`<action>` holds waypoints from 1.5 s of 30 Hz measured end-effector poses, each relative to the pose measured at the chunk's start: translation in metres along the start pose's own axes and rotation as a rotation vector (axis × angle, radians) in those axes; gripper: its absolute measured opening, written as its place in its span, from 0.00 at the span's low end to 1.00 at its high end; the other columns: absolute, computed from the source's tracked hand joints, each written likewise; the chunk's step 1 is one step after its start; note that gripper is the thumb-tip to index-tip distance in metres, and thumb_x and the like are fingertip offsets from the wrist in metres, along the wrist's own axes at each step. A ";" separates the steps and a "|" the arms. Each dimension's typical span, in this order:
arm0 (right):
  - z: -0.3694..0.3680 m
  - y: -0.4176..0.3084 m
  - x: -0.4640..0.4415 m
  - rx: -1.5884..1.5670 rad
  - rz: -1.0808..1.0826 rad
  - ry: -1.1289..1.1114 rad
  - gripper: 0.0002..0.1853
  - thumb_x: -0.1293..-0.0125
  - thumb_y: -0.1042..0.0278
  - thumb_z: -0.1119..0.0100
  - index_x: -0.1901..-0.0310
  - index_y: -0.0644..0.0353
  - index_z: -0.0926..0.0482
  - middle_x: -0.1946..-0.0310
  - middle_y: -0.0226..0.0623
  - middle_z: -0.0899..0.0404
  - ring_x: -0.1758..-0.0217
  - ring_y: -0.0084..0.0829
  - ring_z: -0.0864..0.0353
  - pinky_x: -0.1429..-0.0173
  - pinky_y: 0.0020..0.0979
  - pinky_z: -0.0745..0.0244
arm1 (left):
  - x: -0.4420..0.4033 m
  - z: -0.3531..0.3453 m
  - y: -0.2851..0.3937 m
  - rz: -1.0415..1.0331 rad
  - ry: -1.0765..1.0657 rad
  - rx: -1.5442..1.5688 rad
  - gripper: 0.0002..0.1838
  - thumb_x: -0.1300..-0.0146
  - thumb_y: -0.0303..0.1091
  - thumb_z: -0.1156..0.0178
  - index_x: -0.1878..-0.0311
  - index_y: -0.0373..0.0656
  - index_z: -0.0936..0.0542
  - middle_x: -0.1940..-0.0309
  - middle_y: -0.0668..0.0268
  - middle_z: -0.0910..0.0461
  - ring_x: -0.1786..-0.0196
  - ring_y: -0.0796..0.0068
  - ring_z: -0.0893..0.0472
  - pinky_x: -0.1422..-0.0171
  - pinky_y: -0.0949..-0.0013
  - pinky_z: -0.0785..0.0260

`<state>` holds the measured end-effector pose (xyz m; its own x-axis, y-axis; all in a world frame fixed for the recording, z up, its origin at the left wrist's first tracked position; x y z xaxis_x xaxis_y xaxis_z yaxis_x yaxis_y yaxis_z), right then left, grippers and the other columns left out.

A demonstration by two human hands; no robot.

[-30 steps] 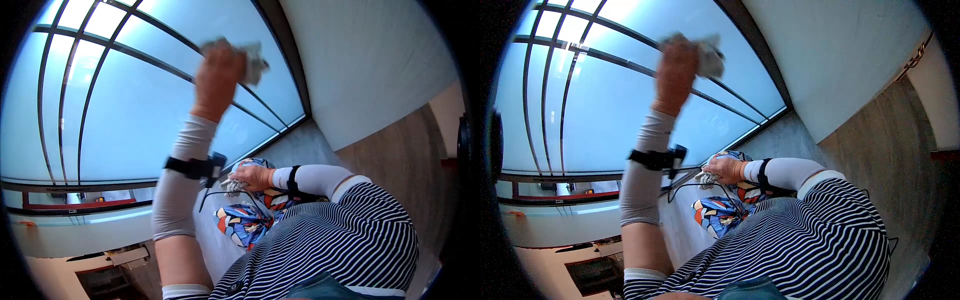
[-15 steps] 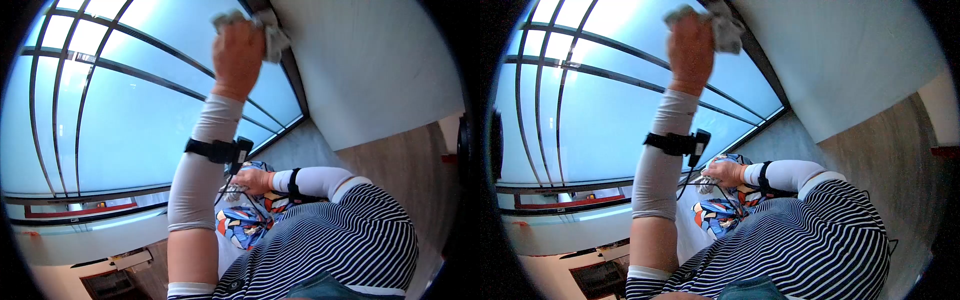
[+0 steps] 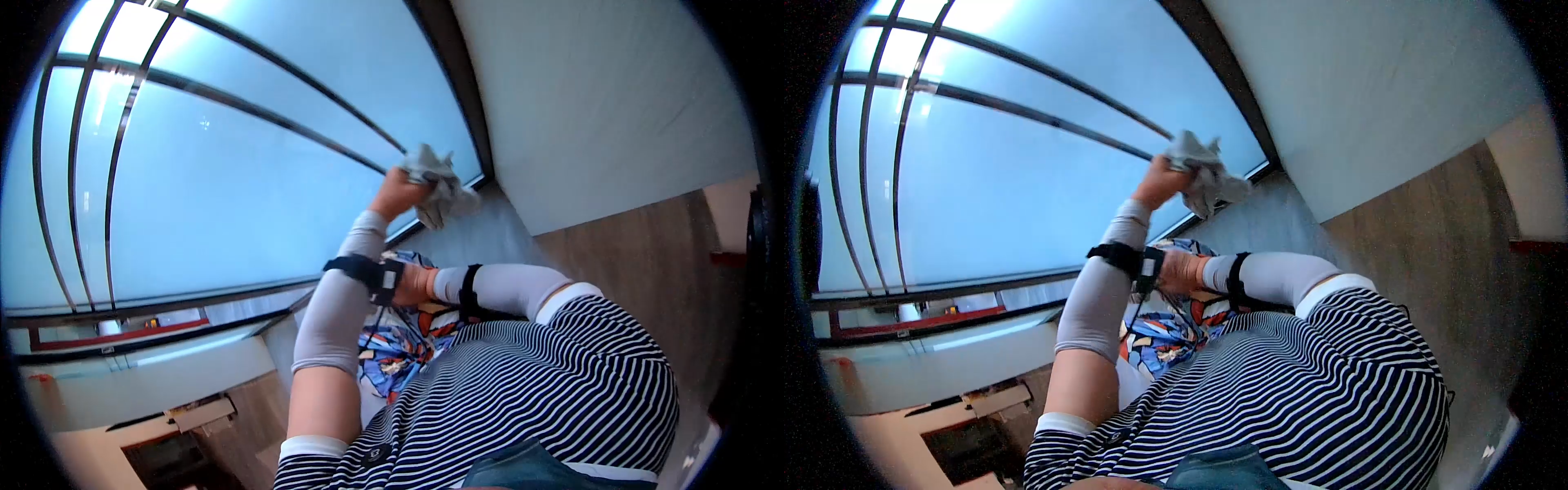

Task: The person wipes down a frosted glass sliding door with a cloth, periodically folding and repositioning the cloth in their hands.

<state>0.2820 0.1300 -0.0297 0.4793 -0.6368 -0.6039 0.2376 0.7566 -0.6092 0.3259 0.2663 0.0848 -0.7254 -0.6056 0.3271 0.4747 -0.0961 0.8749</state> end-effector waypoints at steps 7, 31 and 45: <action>0.018 -0.020 -0.014 -0.180 -0.003 0.004 0.31 0.49 0.69 0.32 0.41 0.55 0.29 0.58 0.44 0.23 0.55 0.49 0.20 0.48 0.41 0.23 | 0.143 0.068 -0.006 -0.410 0.080 0.610 0.31 0.35 0.36 0.37 0.31 0.39 0.33 0.37 0.53 0.28 0.35 0.63 0.28 0.30 0.62 0.33; 0.059 -0.079 -0.066 -1.417 -0.762 0.085 0.25 0.32 0.66 0.44 0.36 0.63 0.36 0.53 0.39 0.22 0.52 0.30 0.19 0.43 0.33 0.22 | 0.322 -0.055 -0.103 -0.400 0.802 0.772 0.28 0.32 0.39 0.40 0.32 0.42 0.34 0.36 0.55 0.28 0.39 0.66 0.24 0.40 0.61 0.25; 0.006 -0.088 -0.059 -1.274 -0.778 -0.396 0.51 0.38 0.55 0.34 0.22 0.58 0.58 0.40 0.44 0.29 0.41 0.35 0.25 0.37 0.35 0.29 | 0.356 -0.074 -0.098 -0.080 1.209 -0.625 0.26 0.35 0.40 0.37 0.36 0.42 0.30 0.42 0.62 0.24 0.40 0.67 0.24 0.32 0.64 0.32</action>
<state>0.2386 0.1017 0.0625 0.8178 -0.5659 0.1045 -0.2295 -0.4873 -0.8426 0.0583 0.0016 0.0886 -0.0289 -0.8579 -0.5130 0.8312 -0.3057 0.4644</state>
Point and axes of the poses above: each hand's wrist, its own x-axis away from the middle knuckle, its own z-axis out of the back of the hand, y = z × x, the point moved 1 cm from there along -x, towards the middle knuckle
